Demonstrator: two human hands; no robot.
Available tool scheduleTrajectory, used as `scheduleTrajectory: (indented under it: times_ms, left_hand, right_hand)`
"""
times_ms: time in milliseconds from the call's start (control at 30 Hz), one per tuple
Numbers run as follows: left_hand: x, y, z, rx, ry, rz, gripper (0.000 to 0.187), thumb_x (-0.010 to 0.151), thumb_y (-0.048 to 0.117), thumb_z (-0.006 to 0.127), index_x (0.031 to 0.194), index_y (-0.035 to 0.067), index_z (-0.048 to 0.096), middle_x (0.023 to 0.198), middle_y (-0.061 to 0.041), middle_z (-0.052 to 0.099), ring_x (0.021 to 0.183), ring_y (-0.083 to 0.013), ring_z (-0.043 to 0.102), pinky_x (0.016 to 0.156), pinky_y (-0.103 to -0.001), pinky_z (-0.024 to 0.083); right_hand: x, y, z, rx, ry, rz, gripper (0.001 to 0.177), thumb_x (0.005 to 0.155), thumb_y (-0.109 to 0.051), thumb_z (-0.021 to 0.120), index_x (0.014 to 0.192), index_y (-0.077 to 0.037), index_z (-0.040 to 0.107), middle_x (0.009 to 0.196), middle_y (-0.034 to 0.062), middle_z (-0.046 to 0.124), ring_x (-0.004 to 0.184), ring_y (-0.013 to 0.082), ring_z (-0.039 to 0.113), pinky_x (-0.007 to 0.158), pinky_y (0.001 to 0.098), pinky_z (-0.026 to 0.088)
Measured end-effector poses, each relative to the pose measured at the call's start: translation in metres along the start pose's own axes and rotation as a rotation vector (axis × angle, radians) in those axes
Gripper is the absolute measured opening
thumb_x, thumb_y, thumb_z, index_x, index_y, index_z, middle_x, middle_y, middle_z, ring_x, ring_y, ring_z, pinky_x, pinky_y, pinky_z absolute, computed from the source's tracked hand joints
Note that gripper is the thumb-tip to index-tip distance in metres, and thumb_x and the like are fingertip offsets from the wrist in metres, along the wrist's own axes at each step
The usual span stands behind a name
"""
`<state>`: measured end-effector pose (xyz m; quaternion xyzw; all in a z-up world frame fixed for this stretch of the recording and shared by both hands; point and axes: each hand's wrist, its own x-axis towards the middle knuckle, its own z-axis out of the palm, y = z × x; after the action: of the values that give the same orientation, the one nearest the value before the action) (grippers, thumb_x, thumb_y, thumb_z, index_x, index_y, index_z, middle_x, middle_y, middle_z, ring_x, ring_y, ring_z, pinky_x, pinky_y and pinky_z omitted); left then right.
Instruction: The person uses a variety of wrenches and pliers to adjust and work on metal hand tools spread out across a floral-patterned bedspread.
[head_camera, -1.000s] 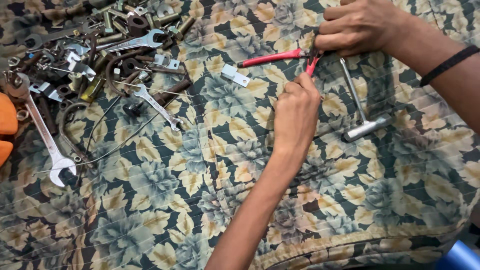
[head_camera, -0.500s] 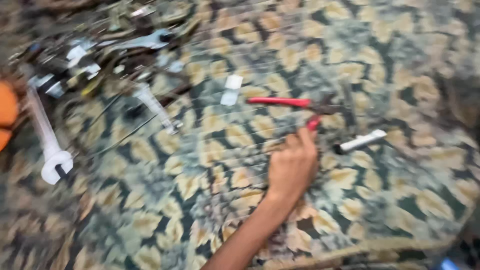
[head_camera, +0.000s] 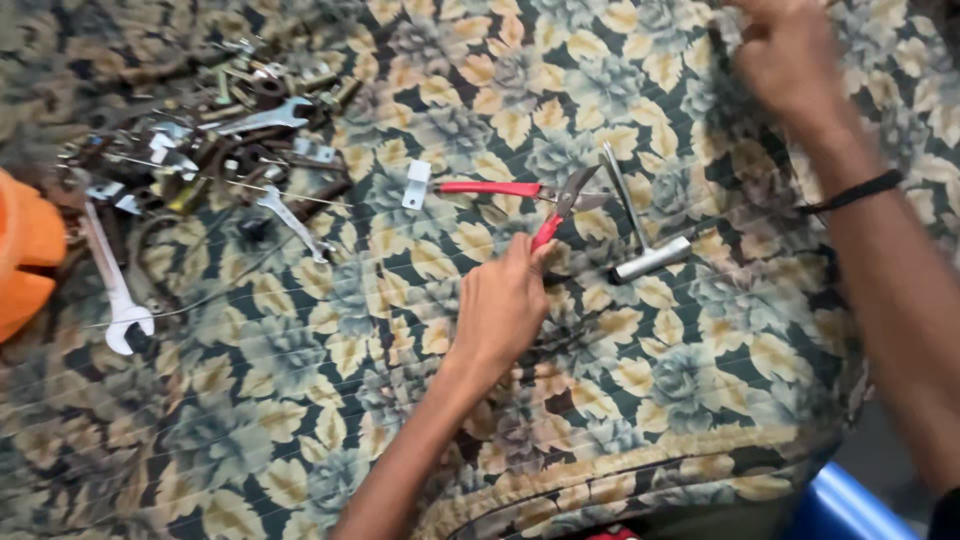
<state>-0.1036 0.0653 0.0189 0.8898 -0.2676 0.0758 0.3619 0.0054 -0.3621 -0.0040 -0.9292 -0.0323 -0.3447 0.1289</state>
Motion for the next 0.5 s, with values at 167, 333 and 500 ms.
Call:
scheduleTrajectory:
  times_ms: [167, 333, 500]
  left_hand:
    - [0.012, 0.002, -0.048, -0.228, 0.041, -0.007, 0.021, 0.108, 0.021, 0.053, 0.103, 0.005, 0.065, 0.070, -0.020, 0.066, 0.063, -0.0385, 0.066, 0.054, -0.046, 0.046]
    - [0.027, -0.008, -0.060, -0.576, -0.079, -0.159, 0.023, 0.104, 0.022, 0.059, 0.103, 0.002, 0.071, 0.067, -0.002, 0.065, 0.060, -0.0120, 0.057, 0.054, -0.030, 0.045]
    - [0.032, -0.019, -0.049, -0.897, -0.115, -0.060, 0.018, 0.106, 0.009, 0.059, 0.103, -0.005, 0.069, 0.080, 0.002, 0.068, 0.077, -0.0046, 0.061, 0.071, -0.024, 0.050]
  right_hand:
    - [0.018, -0.135, -0.023, -0.185, 0.309, -0.199, 0.037, 0.089, -0.016, 0.070, 0.121, 0.003, 0.070, 0.111, 0.0235, 0.063, 0.099, 0.0365, 0.063, 0.081, 0.0446, 0.055]
    - [0.011, -0.228, -0.061, 0.458, 0.194, -0.016, 0.017, 0.108, -0.018, 0.063, 0.121, -0.011, 0.071, 0.123, 0.0103, 0.065, 0.120, 0.0222, 0.060, 0.096, 0.0399, 0.055]
    - [-0.011, -0.288, -0.082, 0.058, -0.039, -0.448, 0.038, 0.094, -0.029, 0.083, 0.125, -0.009, 0.075, 0.127, 0.0083, 0.066, 0.129, 0.0269, 0.044, 0.105, 0.0454, 0.031]
